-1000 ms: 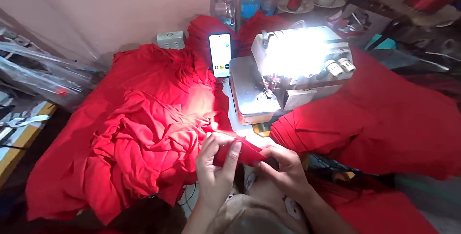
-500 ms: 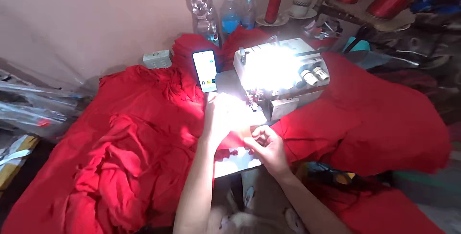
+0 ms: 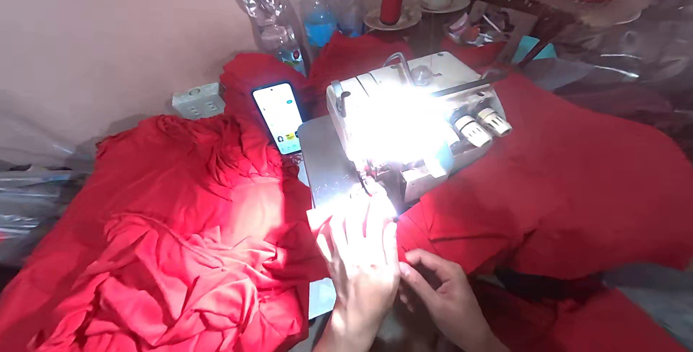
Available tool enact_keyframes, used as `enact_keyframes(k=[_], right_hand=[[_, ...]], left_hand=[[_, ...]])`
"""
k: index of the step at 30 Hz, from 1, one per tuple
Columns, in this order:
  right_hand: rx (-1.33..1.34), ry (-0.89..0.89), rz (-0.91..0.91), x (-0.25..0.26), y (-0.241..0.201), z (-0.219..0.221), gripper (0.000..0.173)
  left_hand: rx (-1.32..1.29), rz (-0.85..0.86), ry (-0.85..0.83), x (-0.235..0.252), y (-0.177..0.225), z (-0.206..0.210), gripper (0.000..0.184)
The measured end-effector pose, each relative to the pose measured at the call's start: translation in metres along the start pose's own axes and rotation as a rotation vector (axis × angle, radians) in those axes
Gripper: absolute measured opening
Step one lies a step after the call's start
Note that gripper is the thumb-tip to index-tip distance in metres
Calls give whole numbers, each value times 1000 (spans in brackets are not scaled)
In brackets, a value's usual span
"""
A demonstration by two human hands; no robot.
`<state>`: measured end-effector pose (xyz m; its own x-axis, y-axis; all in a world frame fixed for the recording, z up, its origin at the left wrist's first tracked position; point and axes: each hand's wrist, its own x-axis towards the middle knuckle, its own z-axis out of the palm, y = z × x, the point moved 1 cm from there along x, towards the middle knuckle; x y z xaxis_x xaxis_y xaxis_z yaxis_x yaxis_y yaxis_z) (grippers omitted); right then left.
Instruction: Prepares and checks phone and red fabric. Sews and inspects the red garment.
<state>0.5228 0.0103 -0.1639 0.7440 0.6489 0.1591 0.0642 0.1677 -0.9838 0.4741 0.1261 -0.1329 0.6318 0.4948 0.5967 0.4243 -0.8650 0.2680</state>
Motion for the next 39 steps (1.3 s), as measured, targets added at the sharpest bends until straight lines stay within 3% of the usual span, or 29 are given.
enact_keyframes(k=[7, 12, 14, 16, 17, 21, 24, 26, 28, 30, 32, 35, 39], right_hand=[[38, 45, -23, 18, -2, 0, 9], [-63, 122, -130, 58, -2, 10, 19], [-76, 141, -134, 70, -1, 12, 31], [-78, 140, -124, 75, -1, 13, 35], [-77, 137, -120, 74, -1, 13, 35], [-133, 165, -117, 70, -1, 13, 31], [-189, 166, -122, 64, -5, 14, 29], [-201, 123, -121, 58, -8, 16, 30], [-201, 51, -121, 52, -10, 20, 34], [-208, 0, -150, 48, -8, 24, 35], [-218, -43, -176, 45, -4, 29, 28], [-254, -58, -239, 40, 2, 27, 19], [-618, 187, -266, 48, -1, -7, 20]], left_hand=[[-150, -50, -30, 10, -10, -2, 32], [-133, -33, -258, 41, -33, -12, 39], [-103, 22, -262, 40, -59, 11, 39], [-105, 91, -95, 28, -94, 59, 41], [-123, 71, -121, 28, -97, 61, 43], [-291, -203, -368, 58, -55, -3, 50], [-310, -306, -301, 51, -51, -7, 60], [-237, -365, -177, 40, -44, -19, 49], [-97, -297, -3, 25, -44, -32, 28], [20, -235, 24, 6, -42, -50, 23], [34, -206, -31, -13, -27, -64, 24], [-11, -148, -260, -34, 9, -68, 25], [-100, -30, -300, -45, 21, -48, 30]])
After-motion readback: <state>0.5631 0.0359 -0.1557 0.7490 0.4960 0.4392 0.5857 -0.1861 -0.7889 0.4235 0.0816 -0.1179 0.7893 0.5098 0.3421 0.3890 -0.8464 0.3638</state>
